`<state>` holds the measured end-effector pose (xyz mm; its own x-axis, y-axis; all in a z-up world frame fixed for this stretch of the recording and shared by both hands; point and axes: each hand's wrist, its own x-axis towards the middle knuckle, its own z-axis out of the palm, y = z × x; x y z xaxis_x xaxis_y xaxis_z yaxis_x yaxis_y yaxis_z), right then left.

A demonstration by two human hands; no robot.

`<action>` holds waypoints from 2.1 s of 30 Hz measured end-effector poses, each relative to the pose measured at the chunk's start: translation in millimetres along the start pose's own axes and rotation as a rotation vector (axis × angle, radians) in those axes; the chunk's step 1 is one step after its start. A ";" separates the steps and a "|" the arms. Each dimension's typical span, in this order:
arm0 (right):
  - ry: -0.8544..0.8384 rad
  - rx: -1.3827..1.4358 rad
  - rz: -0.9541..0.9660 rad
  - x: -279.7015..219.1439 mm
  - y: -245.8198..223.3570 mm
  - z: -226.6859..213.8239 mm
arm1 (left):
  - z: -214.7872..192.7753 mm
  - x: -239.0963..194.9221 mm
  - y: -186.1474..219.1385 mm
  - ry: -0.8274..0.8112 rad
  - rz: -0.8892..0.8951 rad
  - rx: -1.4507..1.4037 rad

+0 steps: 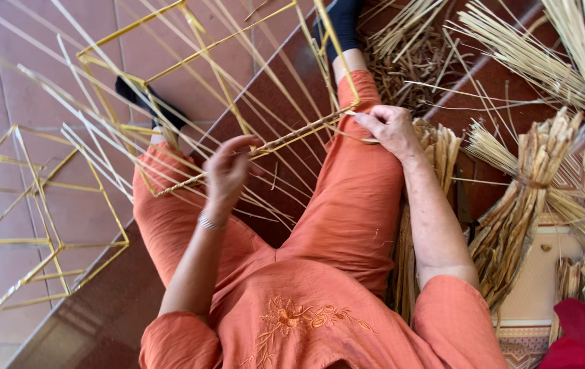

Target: The person sits on the floor and weaves thin dried palm leaves around a yellow metal hexagonal frame. They thread the leaves through the frame, tie them at the center, and use scissors to trim excess material.

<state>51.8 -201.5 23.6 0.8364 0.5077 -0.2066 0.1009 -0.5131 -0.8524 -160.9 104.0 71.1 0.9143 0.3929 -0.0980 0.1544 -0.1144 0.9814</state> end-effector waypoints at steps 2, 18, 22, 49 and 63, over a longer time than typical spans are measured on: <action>0.060 0.009 -0.063 -5.1 -4.7 2.4 | -59.1 -31.0 -12.3 0.237 -0.007 0.001; 0.126 0.344 0.154 1.5 29.3 -5.5 | -264.2 -171.8 -240.0 0.541 -1.145 0.631; 0.148 0.369 0.159 -3.5 32.4 -4.5 | -243.3 -163.9 -254.8 0.571 -1.203 0.531; 0.140 0.382 0.096 -1.4 41.5 -2.6 | -254.2 -201.6 -109.4 0.775 -0.565 0.288; 0.157 0.348 0.044 -26.1 11.4 7.1 | -84.5 -50.7 183.3 0.275 0.572 0.035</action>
<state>27.3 -215.7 15.8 0.9108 0.3645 -0.1938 -0.1035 -0.2529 -0.9619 -210.5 140.2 269.9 0.7271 0.4799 0.4910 -0.3138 -0.4039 0.8593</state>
